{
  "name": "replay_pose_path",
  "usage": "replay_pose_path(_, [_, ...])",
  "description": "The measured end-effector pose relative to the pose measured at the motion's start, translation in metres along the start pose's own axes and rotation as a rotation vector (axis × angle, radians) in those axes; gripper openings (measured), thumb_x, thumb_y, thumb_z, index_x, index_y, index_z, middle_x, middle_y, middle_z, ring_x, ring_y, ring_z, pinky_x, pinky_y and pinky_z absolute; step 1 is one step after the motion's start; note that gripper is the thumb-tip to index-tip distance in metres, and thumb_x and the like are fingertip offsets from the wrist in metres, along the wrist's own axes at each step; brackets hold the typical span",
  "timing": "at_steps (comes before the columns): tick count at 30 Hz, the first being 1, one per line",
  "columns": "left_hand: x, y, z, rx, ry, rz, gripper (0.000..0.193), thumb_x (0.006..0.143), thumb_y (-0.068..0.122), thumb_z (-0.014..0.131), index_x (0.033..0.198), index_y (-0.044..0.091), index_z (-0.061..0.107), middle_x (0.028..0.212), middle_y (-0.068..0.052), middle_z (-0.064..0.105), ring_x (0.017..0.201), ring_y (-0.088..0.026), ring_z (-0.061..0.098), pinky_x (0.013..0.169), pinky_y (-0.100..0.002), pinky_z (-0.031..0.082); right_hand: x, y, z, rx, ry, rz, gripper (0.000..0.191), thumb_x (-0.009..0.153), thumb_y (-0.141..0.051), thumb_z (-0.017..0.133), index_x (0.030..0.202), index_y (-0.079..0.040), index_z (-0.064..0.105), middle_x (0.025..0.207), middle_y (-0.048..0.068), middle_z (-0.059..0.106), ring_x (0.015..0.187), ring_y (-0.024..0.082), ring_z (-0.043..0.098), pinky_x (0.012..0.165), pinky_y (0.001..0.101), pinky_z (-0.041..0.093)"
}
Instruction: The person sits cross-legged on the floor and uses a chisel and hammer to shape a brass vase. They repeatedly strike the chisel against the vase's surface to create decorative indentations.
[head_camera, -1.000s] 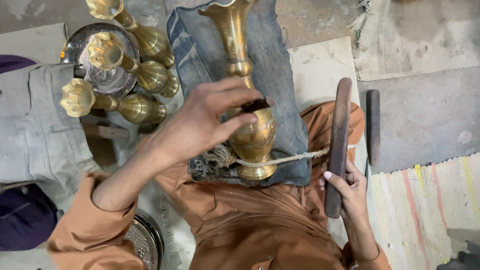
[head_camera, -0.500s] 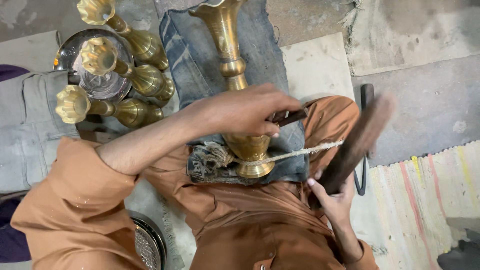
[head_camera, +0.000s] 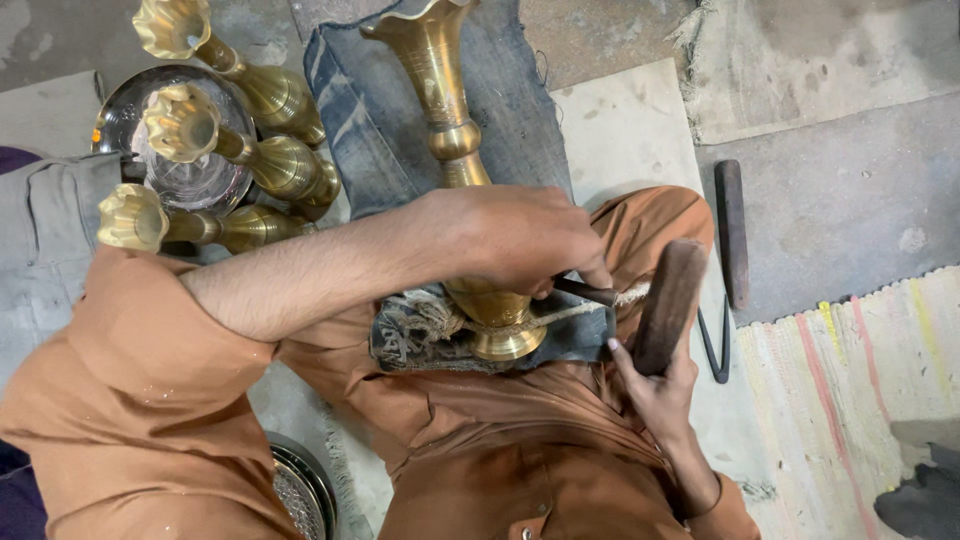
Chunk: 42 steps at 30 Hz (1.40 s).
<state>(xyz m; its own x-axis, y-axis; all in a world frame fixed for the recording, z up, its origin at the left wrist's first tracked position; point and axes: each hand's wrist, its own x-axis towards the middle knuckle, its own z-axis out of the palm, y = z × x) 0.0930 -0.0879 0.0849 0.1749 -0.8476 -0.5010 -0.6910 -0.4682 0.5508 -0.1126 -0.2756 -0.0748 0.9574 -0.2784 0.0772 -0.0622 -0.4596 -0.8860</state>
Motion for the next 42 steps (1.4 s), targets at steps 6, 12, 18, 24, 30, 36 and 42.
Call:
replay_pose_path(6, [-0.005,0.002,-0.003,0.05,0.022,0.094,0.059,0.079,-0.006,0.07,0.127,0.029,0.07,0.106,0.001,0.078,0.094,-0.019,0.075,0.082,-0.039,0.058,-0.002,0.011,0.0,0.183,0.125,-0.079,0.048,0.093,-0.005,0.081,0.13,0.0,0.052,0.091,0.006,0.067,0.081,0.01,0.066,0.073,0.0246,0.053])
replay_pose_path(12, [-0.006,-0.007,-0.002,0.032,0.037,0.145,0.053,0.08,-0.006,0.07,0.124,0.023,0.072,0.107,0.001,0.078,0.096,-0.02,0.074,0.082,-0.039,0.059,0.004,0.006,0.011,-0.103,0.22,-0.237,0.047,0.089,0.001,0.084,0.122,-0.001,0.051,0.088,0.009,0.066,0.076,0.015,0.064,0.072,0.0287,0.055])
replay_pose_path(18, [-0.01,-0.023,0.006,0.027,0.244,0.292,0.045,0.078,0.003,0.079,0.12,0.016,0.073,0.101,-0.005,0.077,0.099,-0.028,0.072,0.082,-0.043,0.056,0.013,-0.008,0.013,-0.012,0.218,-0.271,0.062,0.088,-0.004,0.086,0.136,0.003,0.048,0.097,0.01,0.067,0.082,0.017,0.067,0.076,0.0287,0.055])
replay_pose_path(24, [-0.017,-0.032,0.017,-0.047,0.311,0.204,0.044,0.079,0.012,0.081,0.122,0.017,0.071,0.112,-0.004,0.073,0.106,-0.024,0.063,0.098,-0.04,0.045,0.02,-0.001,0.001,-0.18,0.153,-0.337,0.059,0.085,0.0,0.085,0.132,0.0,0.05,0.103,0.019,0.068,0.09,0.027,0.07,0.095,0.0379,0.053])
replay_pose_path(30, [-0.025,-0.034,0.024,-0.104,0.371,0.124,0.051,0.077,0.015,0.079,0.127,0.022,0.07,0.126,0.002,0.072,0.104,-0.02,0.065,0.093,-0.035,0.049,0.03,0.01,-0.012,-0.155,0.105,-0.289,0.069,0.087,-0.003,0.086,0.145,0.003,0.049,0.1,0.017,0.068,0.088,0.024,0.069,0.081,0.0336,0.056])
replay_pose_path(36, [-0.037,-0.041,0.024,-0.11,0.59,0.306,0.05,0.082,0.015,0.08,0.13,0.006,0.068,0.122,-0.009,0.075,0.107,-0.03,0.072,0.09,-0.044,0.057,0.057,0.026,-0.038,-0.166,0.021,-0.374,0.057,0.089,-0.004,0.085,0.135,0.002,0.052,0.096,0.016,0.068,0.084,0.023,0.068,0.074,0.0345,0.055])
replay_pose_path(42, [-0.037,-0.042,0.039,-0.321,0.574,0.054,0.048,0.086,0.021,0.076,0.132,0.012,0.068,0.117,-0.008,0.077,0.088,-0.023,0.079,0.081,-0.039,0.062,0.086,0.011,-0.056,-0.289,-0.061,-0.414,0.063,0.082,-0.004,0.088,0.135,0.004,0.055,0.095,0.018,0.067,0.079,0.024,0.068,0.067,0.0323,0.054])
